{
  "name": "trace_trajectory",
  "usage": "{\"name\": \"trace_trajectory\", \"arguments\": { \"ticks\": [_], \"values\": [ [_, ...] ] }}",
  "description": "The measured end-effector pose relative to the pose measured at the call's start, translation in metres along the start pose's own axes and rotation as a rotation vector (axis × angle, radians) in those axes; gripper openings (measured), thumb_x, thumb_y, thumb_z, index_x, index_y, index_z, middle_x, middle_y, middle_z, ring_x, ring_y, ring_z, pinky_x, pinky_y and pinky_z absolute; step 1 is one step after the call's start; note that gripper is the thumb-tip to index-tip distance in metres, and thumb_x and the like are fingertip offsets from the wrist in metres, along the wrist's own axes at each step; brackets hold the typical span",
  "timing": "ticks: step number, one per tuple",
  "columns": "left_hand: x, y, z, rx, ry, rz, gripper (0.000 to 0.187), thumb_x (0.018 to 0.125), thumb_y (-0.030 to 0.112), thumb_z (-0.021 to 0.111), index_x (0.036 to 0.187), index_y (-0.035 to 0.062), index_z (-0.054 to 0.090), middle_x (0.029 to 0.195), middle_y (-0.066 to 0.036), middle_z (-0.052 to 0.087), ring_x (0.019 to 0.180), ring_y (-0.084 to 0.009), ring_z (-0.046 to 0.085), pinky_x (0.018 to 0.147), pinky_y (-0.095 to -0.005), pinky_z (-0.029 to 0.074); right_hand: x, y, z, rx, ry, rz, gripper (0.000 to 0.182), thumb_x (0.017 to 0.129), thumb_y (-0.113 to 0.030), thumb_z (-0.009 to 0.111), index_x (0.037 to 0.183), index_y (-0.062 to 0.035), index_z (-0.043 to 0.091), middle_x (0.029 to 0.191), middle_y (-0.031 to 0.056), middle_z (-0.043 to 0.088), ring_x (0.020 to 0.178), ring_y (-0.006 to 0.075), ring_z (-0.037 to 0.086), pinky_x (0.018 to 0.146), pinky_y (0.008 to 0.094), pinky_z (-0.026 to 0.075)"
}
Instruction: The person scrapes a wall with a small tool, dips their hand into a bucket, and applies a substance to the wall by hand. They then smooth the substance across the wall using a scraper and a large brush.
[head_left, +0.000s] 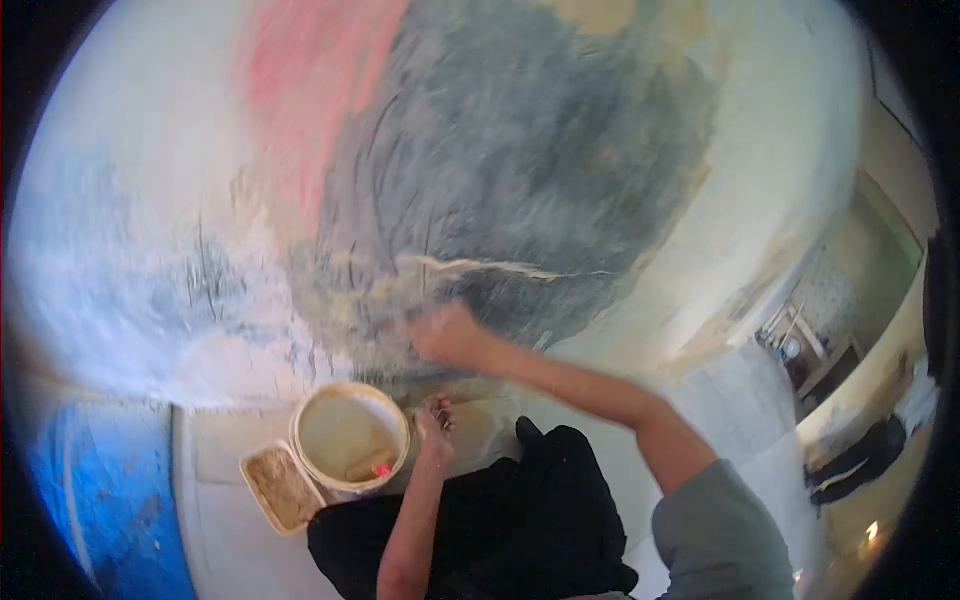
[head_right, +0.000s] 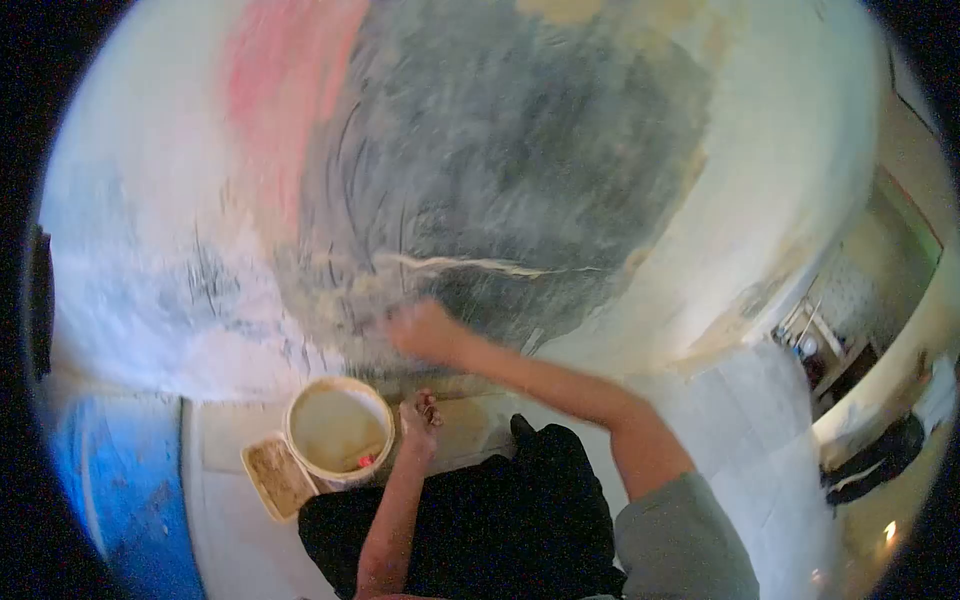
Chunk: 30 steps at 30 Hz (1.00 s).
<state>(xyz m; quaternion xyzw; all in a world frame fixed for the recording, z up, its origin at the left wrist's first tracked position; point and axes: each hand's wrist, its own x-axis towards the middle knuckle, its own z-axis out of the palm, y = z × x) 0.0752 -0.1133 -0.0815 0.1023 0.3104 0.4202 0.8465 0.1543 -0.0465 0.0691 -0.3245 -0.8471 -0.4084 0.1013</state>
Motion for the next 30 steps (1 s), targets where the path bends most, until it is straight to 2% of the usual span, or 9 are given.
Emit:
{"name": "trace_trajectory", "arguments": {
  "ticks": [1, 2, 6, 10, 13, 17, 22, 25, 30],
  "values": [
    [0.000, 0.001, -0.001, 0.031, -0.015, 0.013, 0.018, 0.085, 0.027, 0.043, 0.087, 0.0109, 0.052, 0.075, 0.000, 0.049, 0.054, -0.0088, 0.041, 0.047, -0.0231, 0.031, -0.019, -0.033, -0.020, -0.039, -0.157, 0.140, 0.044, 0.066, -0.017, 0.057, 0.110, -0.0174, 0.057, 0.055, -0.0018, 0.050, 0.046, 0.0131, 0.052, 0.040, 0.0323, 0.041],
    [0.005, 0.001, -0.005, 0.060, -0.017, 0.034, 0.018, 0.085, 0.027, 0.042, 0.086, 0.0110, 0.052, 0.073, 0.000, 0.048, 0.053, -0.0088, 0.041, 0.047, -0.0232, 0.031, -0.045, -0.053, -0.012, 0.106, -0.084, 0.262, 0.036, 0.071, -0.018, 0.059, 0.107, -0.0207, 0.059, 0.061, 0.0010, 0.057, 0.051, 0.0155, 0.057, 0.044, 0.0324, 0.044],
    [0.013, -0.002, -0.018, 0.321, -0.093, 0.116, 0.024, 0.085, 0.029, 0.042, 0.093, 0.0097, 0.054, 0.072, -0.001, 0.053, 0.054, -0.0098, 0.045, 0.049, -0.0225, 0.035, -0.119, -0.116, -0.021, 0.497, -0.074, 0.845, 0.023, 0.079, -0.020, 0.060, 0.101, -0.0133, 0.065, 0.060, 0.0098, 0.060, 0.051, 0.0193, 0.056, 0.045, 0.0312, 0.041],
    [-0.003, -0.010, -0.006, 0.754, -0.102, 0.108, 0.029, 0.083, 0.029, 0.050, 0.102, 0.0074, 0.056, 0.078, -0.004, 0.060, 0.058, -0.0104, 0.053, 0.051, -0.0233, 0.041, -0.162, -0.126, -0.004, 0.984, 0.147, 1.453, 0.020, 0.081, -0.021, 0.061, 0.092, -0.0062, 0.068, 0.053, 0.0036, 0.054, 0.048, 0.0081, 0.046, 0.046, 0.0241, 0.036],
    [-0.020, -0.011, 0.008, 0.925, -0.253, 0.295, 0.028, 0.079, 0.022, 0.059, 0.101, 0.0060, 0.056, 0.079, -0.004, 0.061, 0.057, -0.0096, 0.054, 0.047, -0.0234, 0.041, -0.157, -0.101, -0.024, 1.339, 0.104, 1.629, 0.022, 0.082, -0.026, 0.063, 0.086, -0.0049, 0.068, 0.068, 0.0023, 0.061, 0.054, 0.0118, 0.053, 0.050, 0.0258, 0.040],
    [0.001, -0.012, -0.013, 1.020, -0.330, 0.293, 0.030, 0.077, 0.019, 0.068, 0.100, 0.0041, 0.056, 0.076, -0.005, 0.062, 0.056, -0.0105, 0.054, 0.046, -0.0243, 0.042, -0.166, -0.108, -0.016, 1.736, 0.106, 1.729, 0.023, 0.081, -0.028, 0.063, 0.087, -0.0060, 0.066, 0.062, -0.0045, 0.052, 0.049, 0.0042, 0.038, 0.045, 0.0200, 0.028],
    [0.008, -0.008, -0.020, 1.072, -0.223, 0.337, 0.021, 0.076, 0.016, 0.066, 0.091, 0.0049, 0.058, 0.074, -0.004, 0.061, 0.055, -0.0079, 0.053, 0.044, -0.0204, 0.041, -0.155, -0.109, -0.022, 1.731, -0.079, 1.685, 0.024, 0.080, -0.029, 0.064, 0.092, -0.0080, 0.062, 0.072, -0.0010, 0.058, 0.064, 0.0073, 0.053, 0.057, 0.0220, 0.040],
    [0.006, -0.012, -0.023, 1.167, -0.178, 0.399, 0.020, 0.075, 0.016, 0.067, 0.090, 0.0064, 0.059, 0.075, -0.003, 0.061, 0.062, -0.0087, 0.056, 0.048, -0.0208, 0.043, -0.167, -0.113, -0.011, 1.769, 0.081, 1.652, 0.024, 0.078, -0.028, 0.068, 0.090, -0.0083, 0.061, 0.076, 0.0005, 0.061, 0.071, 0.0109, 0.058, 0.063, 0.0259, 0.045],
    [-0.006, -0.014, -0.020, 0.952, -0.161, 0.378, 0.031, 0.073, 0.016, 0.072, 0.097, 0.0022, 0.059, 0.081, -0.005, 0.061, 0.071, -0.0115, 0.058, 0.059, -0.0231, 0.049, -0.176, -0.117, 0.015, 1.721, 0.035, 1.608, 0.025, 0.074, -0.023, 0.072, 0.086, -0.0057, 0.059, 0.078, 0.0028, 0.062, 0.073, 0.0127, 0.060, 0.062, 0.0263, 0.048]
  ]
}}
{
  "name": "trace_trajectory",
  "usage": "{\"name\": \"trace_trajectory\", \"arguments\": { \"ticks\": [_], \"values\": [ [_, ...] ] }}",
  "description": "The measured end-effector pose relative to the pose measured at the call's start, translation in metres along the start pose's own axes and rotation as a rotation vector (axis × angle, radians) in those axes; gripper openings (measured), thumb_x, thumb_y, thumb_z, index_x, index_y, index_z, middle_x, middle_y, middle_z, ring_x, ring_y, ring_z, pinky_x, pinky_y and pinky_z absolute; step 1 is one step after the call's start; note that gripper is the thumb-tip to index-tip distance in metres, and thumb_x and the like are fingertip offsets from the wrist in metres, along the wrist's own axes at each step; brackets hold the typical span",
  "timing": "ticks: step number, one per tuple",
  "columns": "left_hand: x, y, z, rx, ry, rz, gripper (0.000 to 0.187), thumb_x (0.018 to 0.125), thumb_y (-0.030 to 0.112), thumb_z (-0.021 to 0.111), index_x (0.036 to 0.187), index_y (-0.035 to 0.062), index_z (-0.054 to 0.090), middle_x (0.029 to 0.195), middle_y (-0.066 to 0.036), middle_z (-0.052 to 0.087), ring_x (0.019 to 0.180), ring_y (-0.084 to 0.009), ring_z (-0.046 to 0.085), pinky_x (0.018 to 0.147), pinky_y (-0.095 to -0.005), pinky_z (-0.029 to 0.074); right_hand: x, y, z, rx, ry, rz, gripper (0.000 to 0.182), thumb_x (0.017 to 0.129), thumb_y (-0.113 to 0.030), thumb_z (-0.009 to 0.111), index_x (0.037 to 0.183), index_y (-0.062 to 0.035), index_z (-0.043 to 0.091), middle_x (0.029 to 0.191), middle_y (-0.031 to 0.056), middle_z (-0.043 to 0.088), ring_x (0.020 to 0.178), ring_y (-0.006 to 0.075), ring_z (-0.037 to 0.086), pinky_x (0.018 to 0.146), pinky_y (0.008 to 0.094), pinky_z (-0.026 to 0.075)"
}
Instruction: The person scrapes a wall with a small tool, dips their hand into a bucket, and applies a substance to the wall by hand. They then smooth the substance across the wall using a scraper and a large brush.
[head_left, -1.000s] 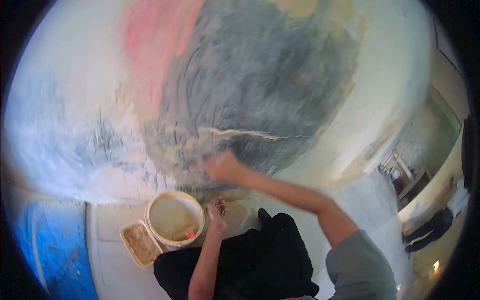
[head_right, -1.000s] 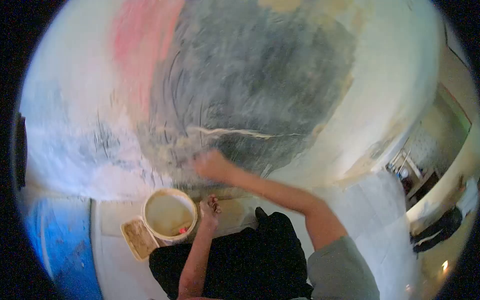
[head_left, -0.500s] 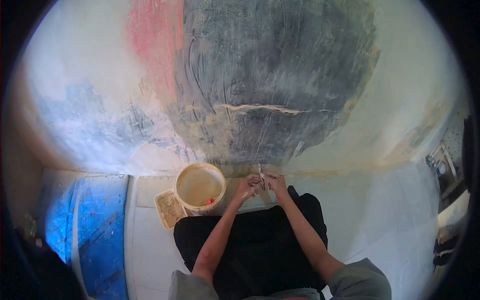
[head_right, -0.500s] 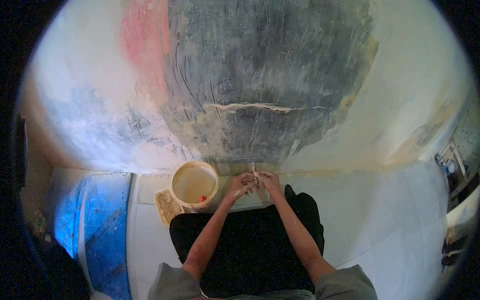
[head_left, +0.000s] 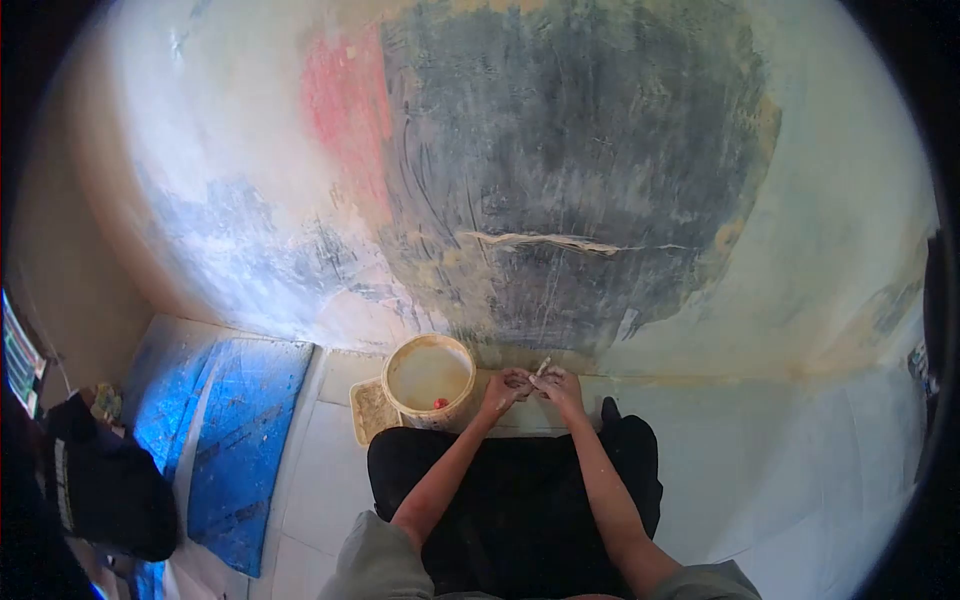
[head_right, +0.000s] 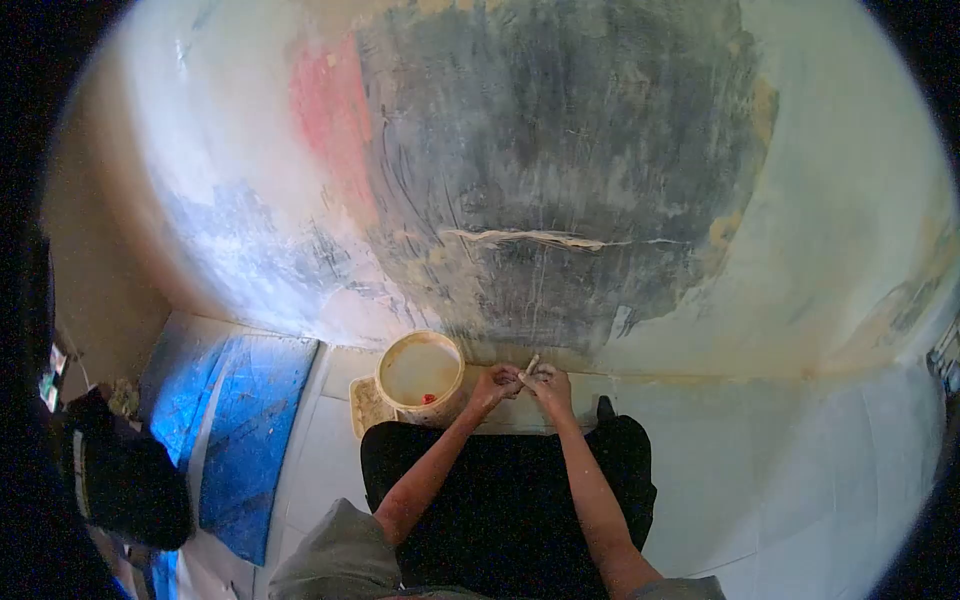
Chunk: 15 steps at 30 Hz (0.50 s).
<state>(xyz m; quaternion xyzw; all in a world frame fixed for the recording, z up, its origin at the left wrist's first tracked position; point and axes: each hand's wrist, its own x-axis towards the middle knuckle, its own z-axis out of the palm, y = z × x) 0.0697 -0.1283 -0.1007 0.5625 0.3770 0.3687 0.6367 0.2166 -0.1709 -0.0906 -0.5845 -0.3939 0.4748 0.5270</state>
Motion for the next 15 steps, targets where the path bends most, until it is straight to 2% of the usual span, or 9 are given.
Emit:
{"name": "trace_trajectory", "arguments": {
  "ticks": [4, 8, 10, 13, 15],
  "values": [
    [-0.009, 0.003, -0.002, -0.065, -0.005, 0.080, 0.031, 0.074, 0.014, 0.071, 0.099, 0.0001, 0.060, 0.081, -0.005, 0.061, 0.072, -0.0109, 0.058, 0.060, -0.0231, 0.050, 0.010, 0.015, 0.000, 0.006, 0.005, -0.027, 0.024, 0.074, -0.017, 0.072, 0.085, -0.0017, 0.058, 0.076, 0.0056, 0.062, 0.069, 0.0128, 0.060, 0.060, 0.0252, 0.049],
    [-0.012, -0.001, -0.006, 0.059, -0.053, 0.056, 0.025, 0.076, 0.012, 0.069, 0.096, -0.0001, 0.062, 0.081, -0.006, 0.061, 0.072, -0.0106, 0.058, 0.058, -0.0235, 0.049, 0.010, 0.019, 0.000, -0.044, -0.063, -0.020, 0.023, 0.075, -0.016, 0.072, 0.085, -0.0007, 0.057, 0.076, 0.0065, 0.062, 0.067, 0.0126, 0.060, 0.060, 0.0244, 0.049],
    [-0.015, 0.003, -0.006, 0.084, -0.069, 0.060, 0.022, 0.076, 0.012, 0.068, 0.093, -0.0008, 0.062, 0.080, -0.006, 0.061, 0.071, -0.0106, 0.058, 0.058, -0.0239, 0.049, -0.006, -0.009, 0.003, -0.021, -0.091, 0.153, 0.025, 0.074, -0.019, 0.072, 0.086, -0.0014, 0.058, 0.076, 0.0054, 0.061, 0.069, 0.0114, 0.060, 0.062, 0.0242, 0.049],
    [-0.017, 0.005, -0.006, -0.009, -0.081, -0.017, 0.021, 0.078, 0.014, 0.065, 0.092, -0.0015, 0.061, 0.078, -0.007, 0.061, 0.069, -0.0121, 0.058, 0.059, -0.0259, 0.049, -0.008, -0.014, 0.003, -0.078, -0.100, 0.204, 0.026, 0.074, -0.022, 0.072, 0.087, -0.0035, 0.059, 0.078, 0.0039, 0.061, 0.073, 0.0108, 0.059, 0.066, 0.0226, 0.048],
    [-0.011, 0.001, -0.011, -0.037, -0.208, -0.141, 0.026, 0.077, 0.012, 0.063, 0.099, -0.0003, 0.057, 0.084, -0.008, 0.060, 0.074, -0.0159, 0.057, 0.066, -0.0297, 0.049, -0.009, -0.018, 0.004, -0.087, -0.134, 0.211, 0.027, 0.073, -0.023, 0.072, 0.087, -0.0046, 0.059, 0.079, 0.0031, 0.061, 0.074, 0.0107, 0.059, 0.068, 0.0223, 0.047]
  ]
}}
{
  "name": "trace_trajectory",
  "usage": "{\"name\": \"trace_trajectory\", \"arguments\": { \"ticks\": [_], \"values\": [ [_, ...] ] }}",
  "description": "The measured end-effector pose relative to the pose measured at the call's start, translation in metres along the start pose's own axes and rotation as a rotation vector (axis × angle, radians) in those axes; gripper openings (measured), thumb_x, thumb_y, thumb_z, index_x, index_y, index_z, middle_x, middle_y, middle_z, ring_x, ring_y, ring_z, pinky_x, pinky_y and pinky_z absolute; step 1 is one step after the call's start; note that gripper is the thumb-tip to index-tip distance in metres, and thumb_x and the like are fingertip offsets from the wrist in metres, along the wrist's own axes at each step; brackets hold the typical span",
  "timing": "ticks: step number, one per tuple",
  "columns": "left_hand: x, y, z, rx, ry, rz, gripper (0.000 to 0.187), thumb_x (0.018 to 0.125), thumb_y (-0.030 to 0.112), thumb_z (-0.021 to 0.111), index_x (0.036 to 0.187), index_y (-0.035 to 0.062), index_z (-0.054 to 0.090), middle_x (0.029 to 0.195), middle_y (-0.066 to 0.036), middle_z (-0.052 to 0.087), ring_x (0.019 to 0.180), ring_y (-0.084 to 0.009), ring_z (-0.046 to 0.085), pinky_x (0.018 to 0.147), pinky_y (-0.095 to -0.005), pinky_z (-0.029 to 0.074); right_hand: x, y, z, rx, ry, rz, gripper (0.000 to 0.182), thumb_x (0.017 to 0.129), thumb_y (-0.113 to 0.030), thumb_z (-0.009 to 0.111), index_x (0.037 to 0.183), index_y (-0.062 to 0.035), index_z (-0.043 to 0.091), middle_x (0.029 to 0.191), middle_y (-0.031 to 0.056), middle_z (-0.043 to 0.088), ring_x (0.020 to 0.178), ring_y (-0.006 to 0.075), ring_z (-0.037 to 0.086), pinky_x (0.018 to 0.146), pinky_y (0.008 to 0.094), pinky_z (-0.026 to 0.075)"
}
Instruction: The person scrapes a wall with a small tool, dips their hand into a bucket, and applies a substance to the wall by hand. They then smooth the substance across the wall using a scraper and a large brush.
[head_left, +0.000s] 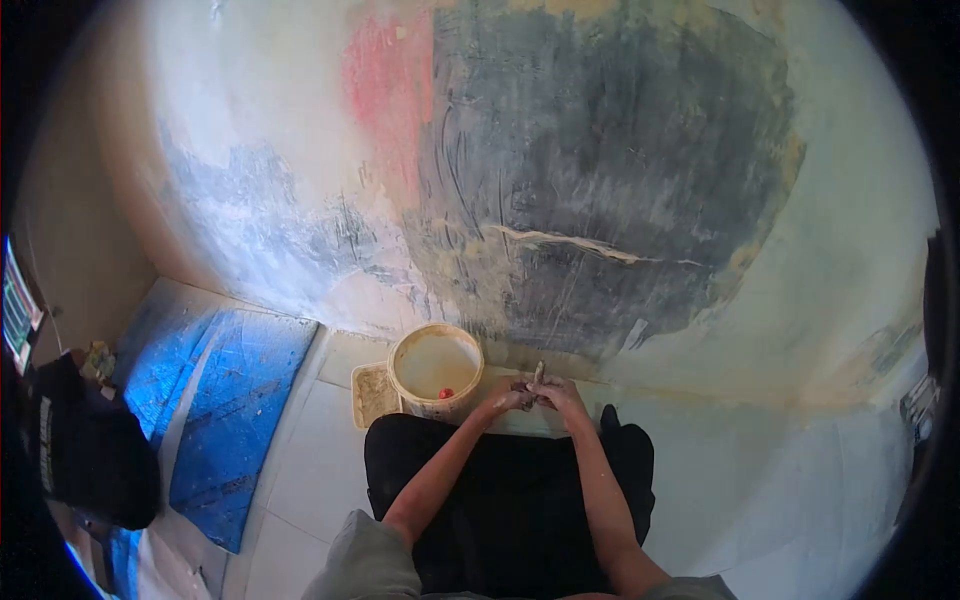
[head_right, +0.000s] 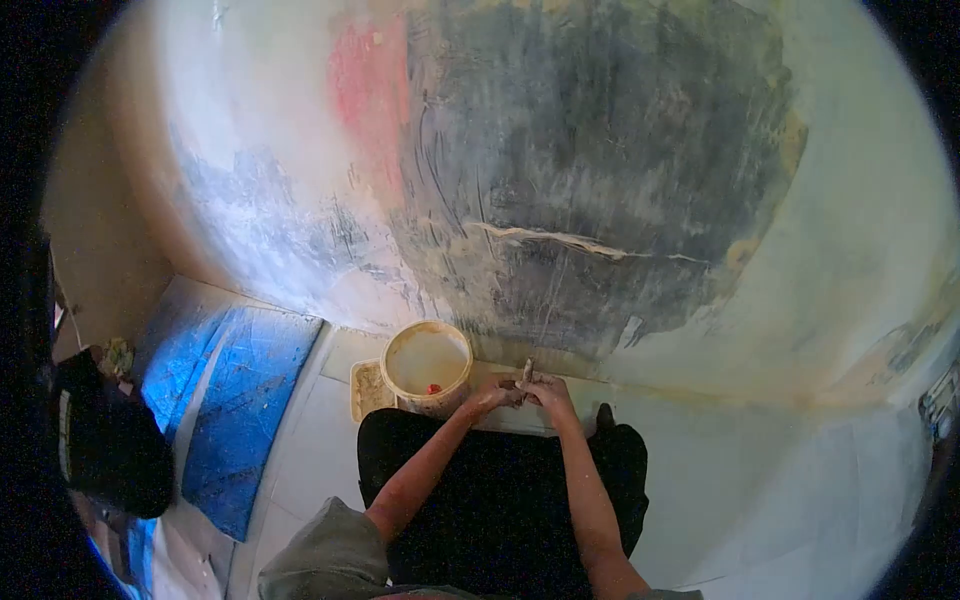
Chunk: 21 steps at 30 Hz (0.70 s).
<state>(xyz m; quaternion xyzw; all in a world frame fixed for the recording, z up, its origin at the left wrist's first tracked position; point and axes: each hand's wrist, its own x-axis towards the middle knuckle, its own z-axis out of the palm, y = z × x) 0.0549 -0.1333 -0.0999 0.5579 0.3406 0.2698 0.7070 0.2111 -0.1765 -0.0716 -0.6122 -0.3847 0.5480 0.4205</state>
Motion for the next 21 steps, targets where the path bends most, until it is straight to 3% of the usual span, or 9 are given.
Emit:
{"name": "trace_trajectory", "arguments": {
  "ticks": [5, 7, 10, 11, 15, 17, 21],
  "values": [
    [-0.002, 0.001, -0.006, -0.203, -0.068, 0.004, 0.027, 0.076, 0.011, 0.063, 0.100, 0.0028, 0.055, 0.085, -0.005, 0.057, 0.075, -0.0149, 0.056, 0.068, -0.0282, 0.047, -0.006, -0.009, 0.003, 0.065, -0.119, 0.020, 0.024, 0.076, -0.023, 0.069, 0.091, -0.0067, 0.060, 0.086, 0.0024, 0.061, 0.079, 0.0121, 0.059, 0.072, 0.0235, 0.046],
    [-0.002, 0.003, -0.012, -0.273, -0.144, 0.034, 0.025, 0.077, 0.013, 0.064, 0.099, 0.0066, 0.054, 0.083, -0.002, 0.056, 0.073, -0.0123, 0.054, 0.068, -0.0259, 0.046, -0.005, -0.006, 0.002, 0.346, -0.318, -0.057, 0.021, 0.080, -0.020, 0.063, 0.096, -0.0063, 0.058, 0.092, 0.0027, 0.061, 0.084, 0.0130, 0.059, 0.074, 0.0258, 0.047],
    [-0.008, 0.015, -0.014, -0.179, -0.106, 0.109, 0.026, 0.077, 0.013, 0.064, 0.100, 0.0080, 0.054, 0.082, 0.000, 0.055, 0.073, -0.0112, 0.053, 0.068, -0.0249, 0.045, -0.006, -0.008, 0.001, 0.454, -0.324, -0.081, 0.018, 0.083, -0.015, 0.060, 0.097, -0.0049, 0.057, 0.091, 0.0040, 0.059, 0.083, 0.0159, 0.058, 0.075, 0.0296, 0.048],
    [-0.007, 0.019, -0.013, -0.209, -0.093, 0.115, 0.030, 0.076, 0.009, 0.065, 0.103, 0.0070, 0.053, 0.085, -0.001, 0.056, 0.075, -0.0120, 0.054, 0.070, -0.0254, 0.045, -0.009, -0.010, 0.002, 0.479, -0.315, -0.058, 0.014, 0.083, -0.010, 0.058, 0.096, -0.0058, 0.057, 0.092, 0.0037, 0.058, 0.081, 0.0141, 0.058, 0.070, 0.0261, 0.048],
    [-0.028, 0.050, 0.000, -0.267, -0.088, 0.078, 0.037, 0.073, 0.005, 0.066, 0.108, 0.0049, 0.052, 0.090, -0.004, 0.057, 0.079, -0.0138, 0.056, 0.072, -0.0267, 0.047, 0.000, 0.000, -0.005, 0.399, -0.290, -0.093, 0.021, 0.083, -0.010, 0.058, 0.103, -0.0062, 0.055, 0.094, 0.0027, 0.060, 0.084, 0.0104, 0.059, 0.069, 0.0219, 0.048],
    [-0.034, 0.056, 0.000, -0.126, -0.039, 0.052, 0.043, 0.072, 0.003, 0.064, 0.112, 0.0023, 0.050, 0.095, -0.007, 0.057, 0.083, -0.0160, 0.057, 0.073, -0.0281, 0.048, -0.008, -0.008, -0.003, 0.389, -0.295, -0.065, 0.013, 0.084, -0.007, 0.058, 0.097, -0.0059, 0.057, 0.087, 0.0015, 0.059, 0.070, 0.0101, 0.054, 0.059, 0.0228, 0.044],
    [-0.042, 0.064, -0.002, -0.123, -0.055, 0.080, 0.039, 0.070, 0.001, 0.063, 0.108, 0.0001, 0.052, 0.094, -0.008, 0.059, 0.085, -0.0165, 0.057, 0.072, -0.0289, 0.049, -0.013, -0.018, 0.003, 0.367, -0.288, -0.044, 0.017, 0.082, -0.011, 0.062, 0.097, -0.0068, 0.057, 0.083, 0.0001, 0.058, 0.064, 0.0083, 0.049, 0.056, 0.0222, 0.040]
  ]
}}
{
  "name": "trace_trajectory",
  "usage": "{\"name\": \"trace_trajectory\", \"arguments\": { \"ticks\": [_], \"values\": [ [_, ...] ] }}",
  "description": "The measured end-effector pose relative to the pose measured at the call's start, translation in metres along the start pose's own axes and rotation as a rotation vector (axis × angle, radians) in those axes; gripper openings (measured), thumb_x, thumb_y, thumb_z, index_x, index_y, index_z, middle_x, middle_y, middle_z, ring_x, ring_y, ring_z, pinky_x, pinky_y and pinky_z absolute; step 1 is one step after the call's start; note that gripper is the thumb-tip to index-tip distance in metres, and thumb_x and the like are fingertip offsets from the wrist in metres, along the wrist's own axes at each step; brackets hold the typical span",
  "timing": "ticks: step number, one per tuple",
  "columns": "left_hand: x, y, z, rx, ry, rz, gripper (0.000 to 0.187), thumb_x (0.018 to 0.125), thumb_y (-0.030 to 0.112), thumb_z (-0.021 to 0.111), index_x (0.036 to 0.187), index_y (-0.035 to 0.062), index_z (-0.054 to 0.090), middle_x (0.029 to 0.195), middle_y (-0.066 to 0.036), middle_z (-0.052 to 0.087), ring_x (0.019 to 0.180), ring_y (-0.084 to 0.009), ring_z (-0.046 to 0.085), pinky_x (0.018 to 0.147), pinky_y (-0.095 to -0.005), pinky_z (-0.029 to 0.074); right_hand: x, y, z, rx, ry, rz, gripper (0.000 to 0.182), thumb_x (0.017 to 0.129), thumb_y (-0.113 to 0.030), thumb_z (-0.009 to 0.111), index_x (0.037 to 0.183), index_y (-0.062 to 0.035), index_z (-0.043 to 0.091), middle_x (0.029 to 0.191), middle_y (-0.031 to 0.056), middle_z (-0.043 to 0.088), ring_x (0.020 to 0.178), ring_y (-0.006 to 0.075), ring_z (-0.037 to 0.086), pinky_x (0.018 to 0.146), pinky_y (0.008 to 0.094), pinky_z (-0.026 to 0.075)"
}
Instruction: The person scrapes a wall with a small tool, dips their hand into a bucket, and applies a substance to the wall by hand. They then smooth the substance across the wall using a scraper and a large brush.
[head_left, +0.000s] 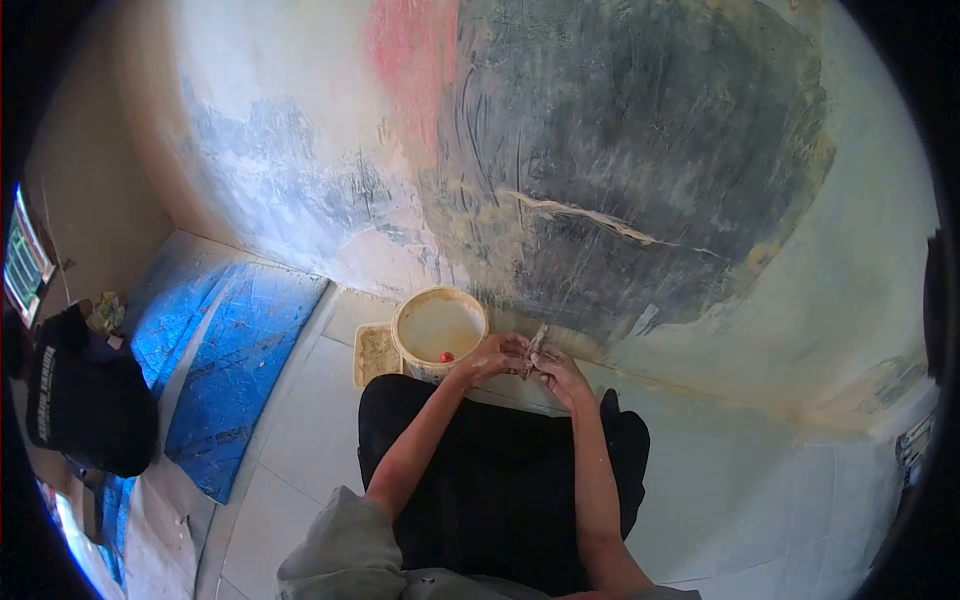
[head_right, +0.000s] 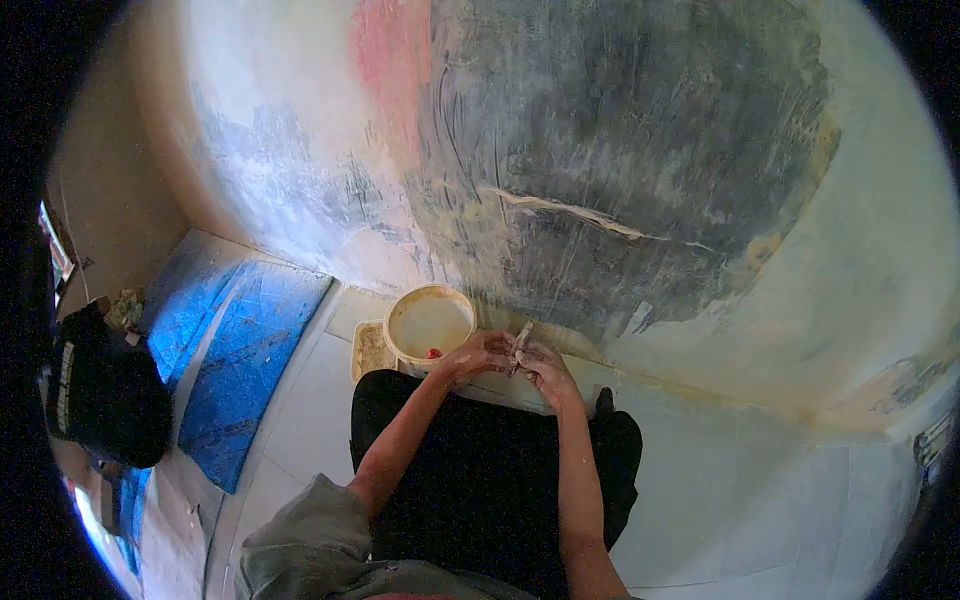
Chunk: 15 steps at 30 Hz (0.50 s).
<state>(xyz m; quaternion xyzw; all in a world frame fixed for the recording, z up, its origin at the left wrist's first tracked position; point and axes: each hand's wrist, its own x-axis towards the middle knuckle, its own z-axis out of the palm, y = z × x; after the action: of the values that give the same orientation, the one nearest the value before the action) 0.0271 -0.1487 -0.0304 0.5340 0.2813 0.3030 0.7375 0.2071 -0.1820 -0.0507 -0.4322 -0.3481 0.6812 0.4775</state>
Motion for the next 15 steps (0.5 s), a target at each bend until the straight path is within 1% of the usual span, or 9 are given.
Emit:
{"name": "trace_trajectory", "arguments": {
  "ticks": [2, 4, 6, 8, 9, 11, 12, 13, 15],
  "values": [
    [-0.002, -0.001, 0.002, 0.095, -0.007, 0.026, 0.032, 0.070, 0.001, 0.062, 0.101, -0.0008, 0.055, 0.090, -0.008, 0.060, 0.082, -0.0166, 0.058, 0.072, -0.0291, 0.049, -0.001, 0.001, 0.000, -0.104, -0.049, -0.005, 0.023, 0.079, -0.018, 0.067, 0.098, -0.0083, 0.058, 0.081, -0.0015, 0.057, 0.062, 0.0070, 0.044, 0.054, 0.0210, 0.035],
    [0.001, -0.012, 0.000, 0.207, 0.059, 0.070, 0.026, 0.070, 0.002, 0.063, 0.095, -0.0004, 0.058, 0.087, -0.009, 0.061, 0.077, -0.0164, 0.059, 0.072, -0.0291, 0.049, 0.002, 0.005, -0.003, -0.113, -0.055, -0.019, 0.029, 0.076, -0.024, 0.070, 0.096, -0.0078, 0.058, 0.079, -0.0023, 0.055, 0.062, 0.0063, 0.040, 0.054, 0.0204, 0.031],
    [0.002, -0.018, -0.001, -0.003, 0.020, 0.104, 0.027, 0.070, 0.004, 0.064, 0.096, 0.0005, 0.057, 0.088, -0.009, 0.061, 0.080, -0.0167, 0.059, 0.074, -0.0294, 0.048, -0.002, 0.003, -0.002, -0.113, -0.072, -0.049, 0.030, 0.076, -0.026, 0.069, 0.095, -0.0057, 0.058, 0.079, -0.0022, 0.055, 0.063, 0.0063, 0.040, 0.056, 0.0206, 0.032],
    [-0.002, -0.013, 0.001, -0.010, -0.021, 0.122, 0.025, 0.074, 0.006, 0.064, 0.098, 0.0007, 0.056, 0.086, -0.008, 0.061, 0.083, -0.0172, 0.059, 0.074, -0.0299, 0.048, -0.001, 0.005, -0.005, -0.110, -0.076, -0.062, 0.031, 0.077, -0.027, 0.069, 0.095, -0.0041, 0.058, 0.079, -0.0021, 0.055, 0.065, 0.0061, 0.043, 0.057, 0.0198, 0.032],
    [-0.003, -0.010, 0.007, -0.021, -0.024, 0.095, 0.025, 0.074, 0.006, 0.064, 0.098, 0.0007, 0.056, 0.086, -0.008, 0.061, 0.083, -0.0172, 0.059, 0.074, -0.0299, 0.048, 0.002, 0.007, -0.010, -0.096, -0.061, -0.043, 0.031, 0.077, -0.027, 0.069, 0.095, -0.0041, 0.058, 0.079, -0.0021, 0.055, 0.065, 0.0061, 0.043, 0.057, 0.0198, 0.032],
    [-0.006, -0.003, 0.010, -0.263, 0.032, 0.053, 0.021, 0.079, 0.007, 0.062, 0.098, 0.0012, 0.055, 0.084, -0.007, 0.060, 0.081, -0.0168, 0.059, 0.072, -0.0291, 0.049, 0.007, 0.008, -0.010, -0.039, -0.172, -0.055, 0.033, 0.077, -0.029, 0.068, 0.098, -0.0048, 0.057, 0.081, -0.0026, 0.055, 0.066, 0.0059, 0.045, 0.058, 0.0197, 0.033],
    [-0.005, -0.004, 0.010, -0.259, 0.054, 0.059, 0.016, 0.083, 0.006, 0.059, 0.097, 0.0013, 0.054, 0.081, -0.005, 0.059, 0.075, -0.0157, 0.059, 0.068, -0.0272, 0.048, 0.003, 0.007, -0.007, -0.033, -0.179, -0.054, 0.033, 0.077, -0.029, 0.068, 0.098, -0.0048, 0.057, 0.081, -0.0026, 0.055, 0.066, 0.0059, 0.045, 0.058, 0.0197, 0.033],
    [-0.004, -0.003, 0.007, -0.247, 0.063, 0.071, 0.016, 0.083, 0.006, 0.059, 0.097, 0.0013, 0.054, 0.081, -0.005, 0.059, 0.075, -0.0157, 0.059, 0.068, -0.0272, 0.048, -0.002, 0.003, -0.002, -0.051, -0.139, -0.038, 0.034, 0.078, -0.029, 0.068, 0.099, -0.0050, 0.057, 0.081, -0.0021, 0.055, 0.067, 0.0064, 0.048, 0.057, 0.0199, 0.034],
    [-0.003, 0.006, -0.007, -0.107, 0.209, 0.106, 0.015, 0.081, 0.007, 0.059, 0.094, 0.0008, 0.055, 0.078, -0.005, 0.058, 0.072, -0.0145, 0.058, 0.067, -0.0262, 0.047, 0.000, 0.000, 0.002, -0.025, -0.037, -0.028, 0.034, 0.079, -0.030, 0.067, 0.102, -0.0058, 0.056, 0.081, -0.0008, 0.056, 0.069, 0.0077, 0.053, 0.056, 0.0213, 0.038]
  ]
}}
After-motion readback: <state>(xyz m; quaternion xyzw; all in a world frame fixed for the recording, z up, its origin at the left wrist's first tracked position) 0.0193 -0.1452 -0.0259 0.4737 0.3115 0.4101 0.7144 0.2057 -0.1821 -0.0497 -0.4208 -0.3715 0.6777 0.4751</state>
